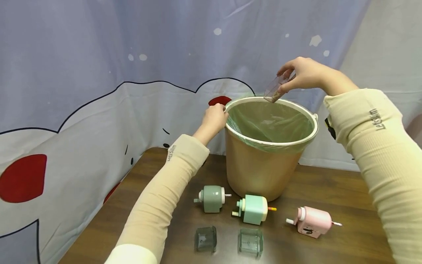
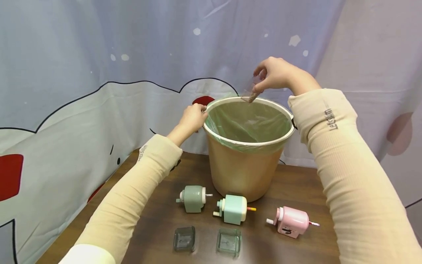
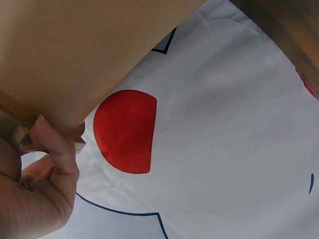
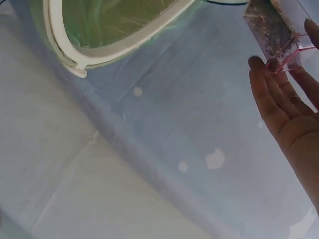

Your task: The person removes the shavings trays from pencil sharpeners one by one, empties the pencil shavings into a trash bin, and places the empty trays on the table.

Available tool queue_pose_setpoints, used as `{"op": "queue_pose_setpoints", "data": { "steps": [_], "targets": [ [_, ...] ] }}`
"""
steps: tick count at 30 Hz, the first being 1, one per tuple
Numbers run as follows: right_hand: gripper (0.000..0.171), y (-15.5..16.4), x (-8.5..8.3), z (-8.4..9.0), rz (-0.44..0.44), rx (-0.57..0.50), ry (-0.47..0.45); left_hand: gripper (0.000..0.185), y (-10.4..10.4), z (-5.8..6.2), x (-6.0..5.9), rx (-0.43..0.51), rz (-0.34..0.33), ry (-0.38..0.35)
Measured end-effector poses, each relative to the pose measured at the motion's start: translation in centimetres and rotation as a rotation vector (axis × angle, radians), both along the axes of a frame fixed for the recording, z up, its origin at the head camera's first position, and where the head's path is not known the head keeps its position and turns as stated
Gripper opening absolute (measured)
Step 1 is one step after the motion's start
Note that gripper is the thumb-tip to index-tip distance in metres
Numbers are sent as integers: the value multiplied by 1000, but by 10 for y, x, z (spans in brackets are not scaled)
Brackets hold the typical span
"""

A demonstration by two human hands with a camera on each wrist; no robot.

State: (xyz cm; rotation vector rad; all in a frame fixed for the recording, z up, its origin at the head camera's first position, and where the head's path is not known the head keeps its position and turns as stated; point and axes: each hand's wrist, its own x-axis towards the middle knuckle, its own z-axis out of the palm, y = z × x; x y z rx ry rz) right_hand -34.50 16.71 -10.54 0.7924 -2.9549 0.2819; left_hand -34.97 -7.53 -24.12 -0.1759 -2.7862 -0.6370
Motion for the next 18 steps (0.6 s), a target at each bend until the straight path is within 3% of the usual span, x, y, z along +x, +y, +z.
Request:
{"op": "queue_pose_setpoints", "data": {
  "steps": [9,18],
  "targets": [
    [54,-22,5,-12,97,160,24,21,-1,-2,1,4,-1,-7],
    [52,-41,11,-24,219,192,-48,21,-6,-2,1,12,-1,-30]
  ]
}}
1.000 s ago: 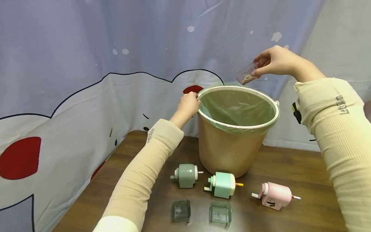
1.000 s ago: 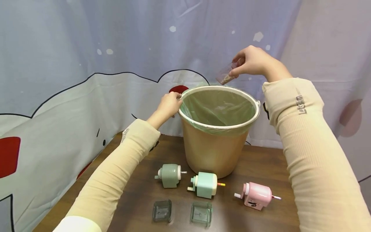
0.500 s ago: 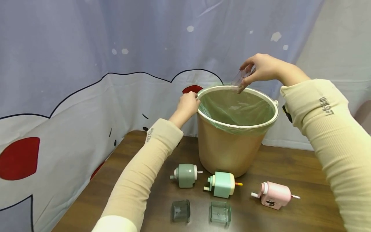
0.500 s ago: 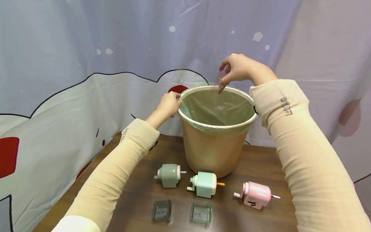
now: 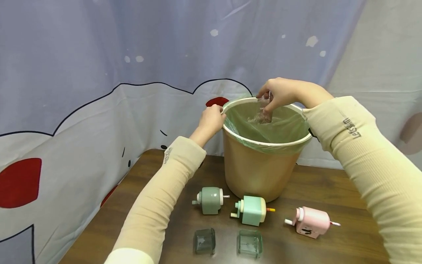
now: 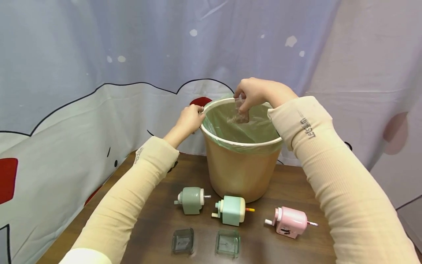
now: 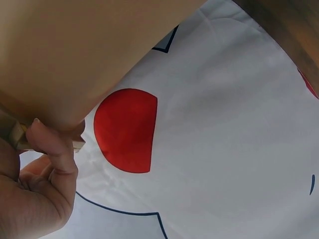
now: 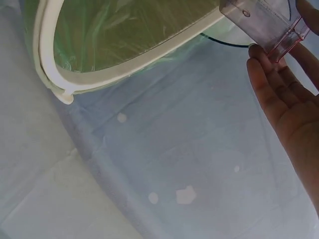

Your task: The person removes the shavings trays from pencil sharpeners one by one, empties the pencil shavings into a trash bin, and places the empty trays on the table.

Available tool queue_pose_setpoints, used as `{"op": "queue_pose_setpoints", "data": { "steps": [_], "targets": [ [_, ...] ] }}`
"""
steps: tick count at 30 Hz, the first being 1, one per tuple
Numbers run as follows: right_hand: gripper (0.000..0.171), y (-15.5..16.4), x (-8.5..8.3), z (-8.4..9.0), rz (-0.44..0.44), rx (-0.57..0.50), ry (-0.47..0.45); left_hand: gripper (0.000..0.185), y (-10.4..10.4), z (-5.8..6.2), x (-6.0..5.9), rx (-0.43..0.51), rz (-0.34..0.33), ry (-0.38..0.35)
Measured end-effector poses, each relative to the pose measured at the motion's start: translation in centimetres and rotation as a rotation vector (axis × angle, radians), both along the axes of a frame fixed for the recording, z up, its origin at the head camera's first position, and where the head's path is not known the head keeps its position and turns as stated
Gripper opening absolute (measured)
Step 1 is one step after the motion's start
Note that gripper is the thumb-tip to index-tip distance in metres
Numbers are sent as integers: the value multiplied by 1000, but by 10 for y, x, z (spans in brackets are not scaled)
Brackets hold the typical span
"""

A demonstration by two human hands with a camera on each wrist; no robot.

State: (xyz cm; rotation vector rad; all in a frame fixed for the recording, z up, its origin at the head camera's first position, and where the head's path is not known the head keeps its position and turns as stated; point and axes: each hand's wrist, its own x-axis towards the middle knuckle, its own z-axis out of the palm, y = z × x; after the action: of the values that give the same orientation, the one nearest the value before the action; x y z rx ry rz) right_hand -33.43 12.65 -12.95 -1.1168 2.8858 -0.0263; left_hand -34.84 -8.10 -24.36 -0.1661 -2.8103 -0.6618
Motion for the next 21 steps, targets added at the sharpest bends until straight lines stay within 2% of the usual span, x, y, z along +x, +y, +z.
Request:
{"op": "queue_pose_setpoints", "data": {
  "steps": [6,13,17,21],
  "targets": [
    [50,-3,2,-2,47,51,5,21,0,0,2,-9,-13,1],
    [47,-5,6,-5,54,176,77,19,1,0,2,-5,1,32],
    [33,-10,9,-7,44,296,145,20,1,0,2,7,-8,24],
    [17,-18,15,-12,46,437,273,21,1,0,3,3,-19,25]
  ]
}}
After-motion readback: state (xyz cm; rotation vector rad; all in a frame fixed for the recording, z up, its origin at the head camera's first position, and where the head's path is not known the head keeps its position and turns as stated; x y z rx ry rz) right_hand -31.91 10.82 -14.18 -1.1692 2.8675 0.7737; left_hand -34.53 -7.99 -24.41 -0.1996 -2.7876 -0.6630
